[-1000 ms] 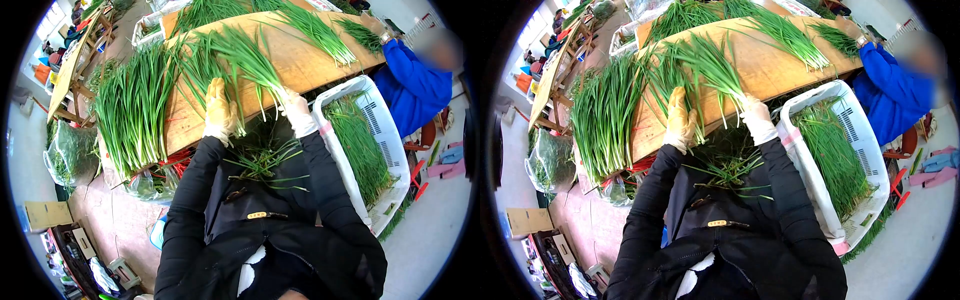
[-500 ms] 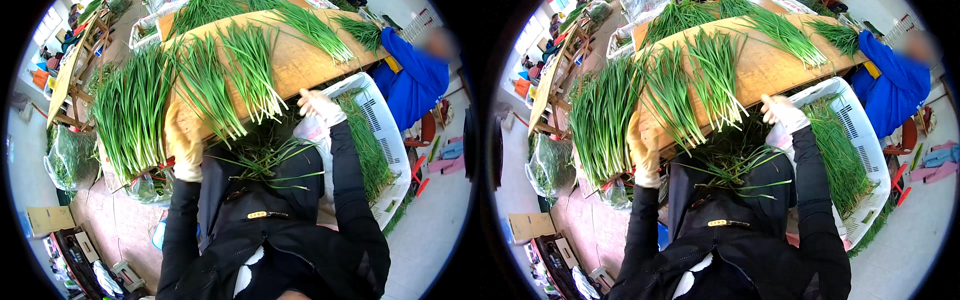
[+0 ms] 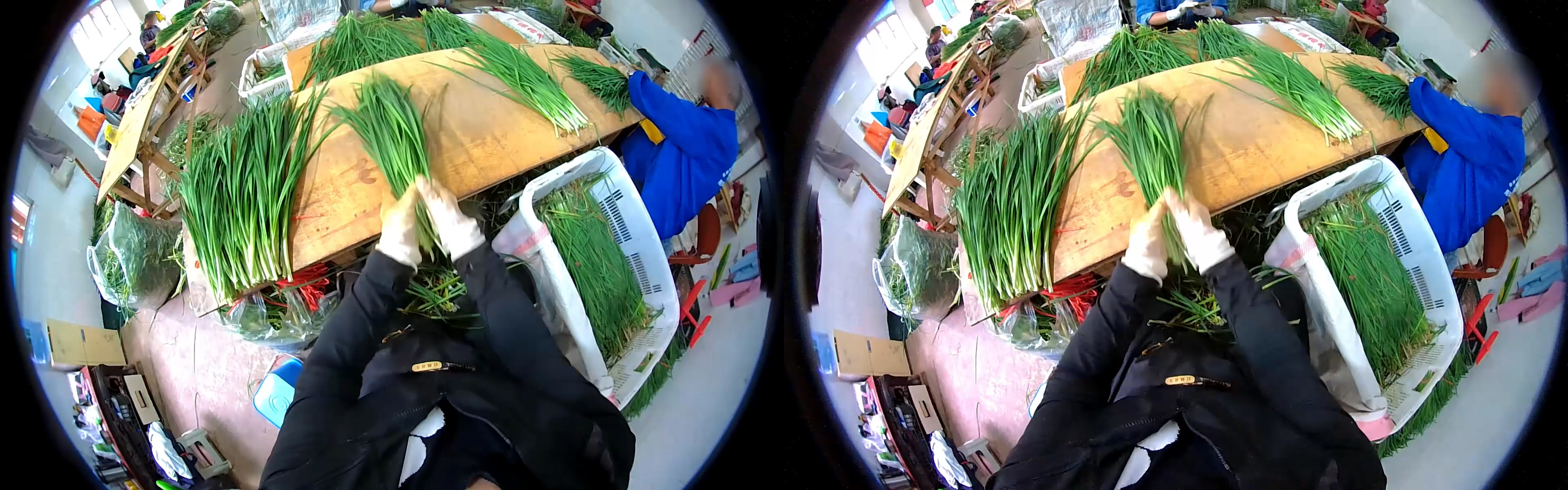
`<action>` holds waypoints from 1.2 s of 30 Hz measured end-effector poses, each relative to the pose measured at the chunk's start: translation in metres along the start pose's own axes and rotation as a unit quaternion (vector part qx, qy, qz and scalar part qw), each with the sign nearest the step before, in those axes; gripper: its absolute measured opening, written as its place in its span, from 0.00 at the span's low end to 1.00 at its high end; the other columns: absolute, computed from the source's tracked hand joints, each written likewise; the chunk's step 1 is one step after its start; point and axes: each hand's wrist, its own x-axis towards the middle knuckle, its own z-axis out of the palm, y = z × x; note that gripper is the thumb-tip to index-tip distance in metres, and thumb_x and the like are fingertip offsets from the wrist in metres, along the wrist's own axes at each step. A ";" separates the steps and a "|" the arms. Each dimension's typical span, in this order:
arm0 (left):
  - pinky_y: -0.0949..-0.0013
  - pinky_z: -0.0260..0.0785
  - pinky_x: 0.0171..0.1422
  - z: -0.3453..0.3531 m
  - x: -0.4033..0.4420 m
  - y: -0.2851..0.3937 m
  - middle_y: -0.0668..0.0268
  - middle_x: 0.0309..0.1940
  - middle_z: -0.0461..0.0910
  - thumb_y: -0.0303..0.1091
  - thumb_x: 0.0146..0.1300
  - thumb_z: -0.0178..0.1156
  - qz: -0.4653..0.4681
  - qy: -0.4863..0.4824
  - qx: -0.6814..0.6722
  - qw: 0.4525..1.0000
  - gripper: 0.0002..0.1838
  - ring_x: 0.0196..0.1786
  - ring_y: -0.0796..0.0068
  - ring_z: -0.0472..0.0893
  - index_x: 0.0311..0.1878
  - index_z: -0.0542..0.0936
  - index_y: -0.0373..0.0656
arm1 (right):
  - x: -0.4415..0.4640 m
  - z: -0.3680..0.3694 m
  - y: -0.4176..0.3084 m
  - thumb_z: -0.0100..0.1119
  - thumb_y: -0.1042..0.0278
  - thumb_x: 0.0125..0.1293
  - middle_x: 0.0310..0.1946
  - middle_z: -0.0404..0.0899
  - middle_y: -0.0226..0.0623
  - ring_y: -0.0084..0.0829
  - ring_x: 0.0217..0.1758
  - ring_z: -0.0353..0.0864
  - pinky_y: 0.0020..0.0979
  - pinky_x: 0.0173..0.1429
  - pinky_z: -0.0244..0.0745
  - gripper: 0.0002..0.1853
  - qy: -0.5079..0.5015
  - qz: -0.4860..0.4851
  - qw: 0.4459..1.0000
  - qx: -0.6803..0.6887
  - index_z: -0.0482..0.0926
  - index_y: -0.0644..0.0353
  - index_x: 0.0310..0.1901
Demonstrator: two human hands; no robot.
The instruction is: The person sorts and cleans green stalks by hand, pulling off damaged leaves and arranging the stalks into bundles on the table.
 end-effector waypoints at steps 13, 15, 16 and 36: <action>0.71 0.71 0.41 -0.033 -0.080 -0.039 0.63 0.36 0.77 0.24 0.38 0.71 -0.052 -0.025 0.300 0.952 0.30 0.35 0.75 0.77 0.47 0.69 0.36 | -0.135 0.007 -0.007 0.69 0.72 0.43 0.43 0.73 0.37 0.30 0.48 0.71 0.30 0.52 0.67 0.30 -0.144 0.210 0.935 0.247 0.67 0.64 0.50; 0.71 0.71 0.43 -0.023 -0.088 -0.031 0.64 0.37 0.77 0.23 0.38 0.70 -0.064 -0.017 0.186 0.980 0.31 0.38 0.75 0.76 0.48 0.68 0.38 | -0.146 0.017 0.011 0.69 0.66 0.43 0.44 0.73 0.39 0.34 0.49 0.72 0.32 0.53 0.67 0.32 -0.133 0.125 0.973 0.142 0.67 0.63 0.51; 0.72 0.69 0.45 -0.018 -0.089 -0.026 0.65 0.39 0.76 0.24 0.40 0.69 -0.036 -0.023 0.176 0.983 0.28 0.40 0.76 0.75 0.48 0.69 0.39 | -0.145 0.015 0.006 0.69 0.66 0.44 0.46 0.73 0.40 0.35 0.51 0.72 0.32 0.54 0.66 0.32 -0.146 0.117 0.977 0.098 0.66 0.62 0.52; 0.72 0.62 0.57 0.019 0.026 0.045 0.60 0.52 0.69 0.27 0.34 0.70 0.203 -0.159 0.189 0.948 0.49 0.53 0.71 0.70 0.62 0.53 0.36 | 0.070 0.030 0.086 0.45 0.59 0.64 0.60 0.59 0.38 0.30 0.62 0.58 0.32 0.64 0.54 0.25 -0.063 -0.070 0.994 0.063 0.56 0.61 0.60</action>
